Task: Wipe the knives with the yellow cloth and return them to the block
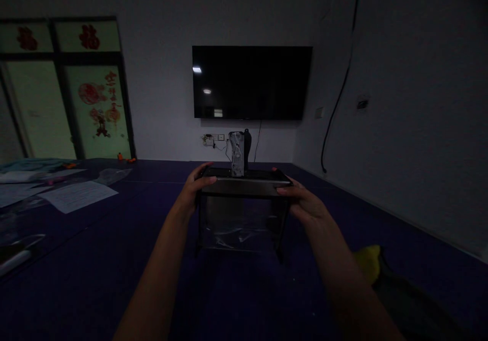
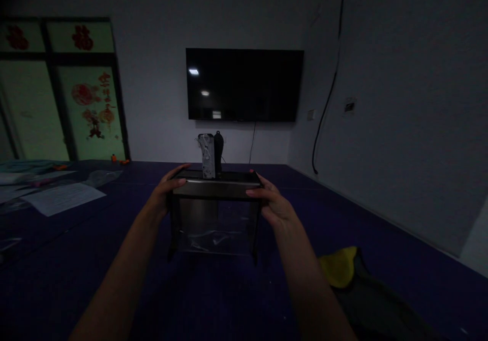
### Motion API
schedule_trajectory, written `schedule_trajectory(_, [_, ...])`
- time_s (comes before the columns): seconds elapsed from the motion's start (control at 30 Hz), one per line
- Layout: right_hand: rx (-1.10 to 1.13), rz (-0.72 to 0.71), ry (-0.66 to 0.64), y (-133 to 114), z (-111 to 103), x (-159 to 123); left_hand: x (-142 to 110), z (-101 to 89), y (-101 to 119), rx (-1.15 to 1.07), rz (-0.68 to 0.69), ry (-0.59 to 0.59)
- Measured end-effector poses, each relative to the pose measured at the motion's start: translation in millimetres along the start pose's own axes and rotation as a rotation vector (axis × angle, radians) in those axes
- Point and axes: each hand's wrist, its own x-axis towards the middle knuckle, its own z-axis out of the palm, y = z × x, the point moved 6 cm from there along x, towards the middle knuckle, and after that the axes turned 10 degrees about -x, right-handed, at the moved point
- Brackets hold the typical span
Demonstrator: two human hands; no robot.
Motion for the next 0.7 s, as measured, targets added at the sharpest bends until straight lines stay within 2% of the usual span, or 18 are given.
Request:
schedule_trajectory(0.13, [0.067,0.064,-0.012,11.0,0.7,2.0,5.2,-5.6,-1.4,-0.017,0.019,0.063])
schedule_trajectory(0.27, [0.069,0.049,-0.033,19.7,2.6,8.5,8.2,-12.6,-0.6,0.008,0.04,0.094])
schedule_trajectory(0.43, [0.064,0.02,0.096,22.7,-4.9,13.3,8.6,-22.9,8.3,0.024,0.105,0.158])
schedule_trajectory(0.57, [-0.069,0.034,0.201,20.0,-18.5,11.4,7.7,-41.9,20.0,0.068,0.233,0.281])
schedule_trajectory(0.7, [-0.094,0.068,0.226,17.6,-30.2,10.8,5.8,-69.7,30.1,0.122,0.36,0.442])
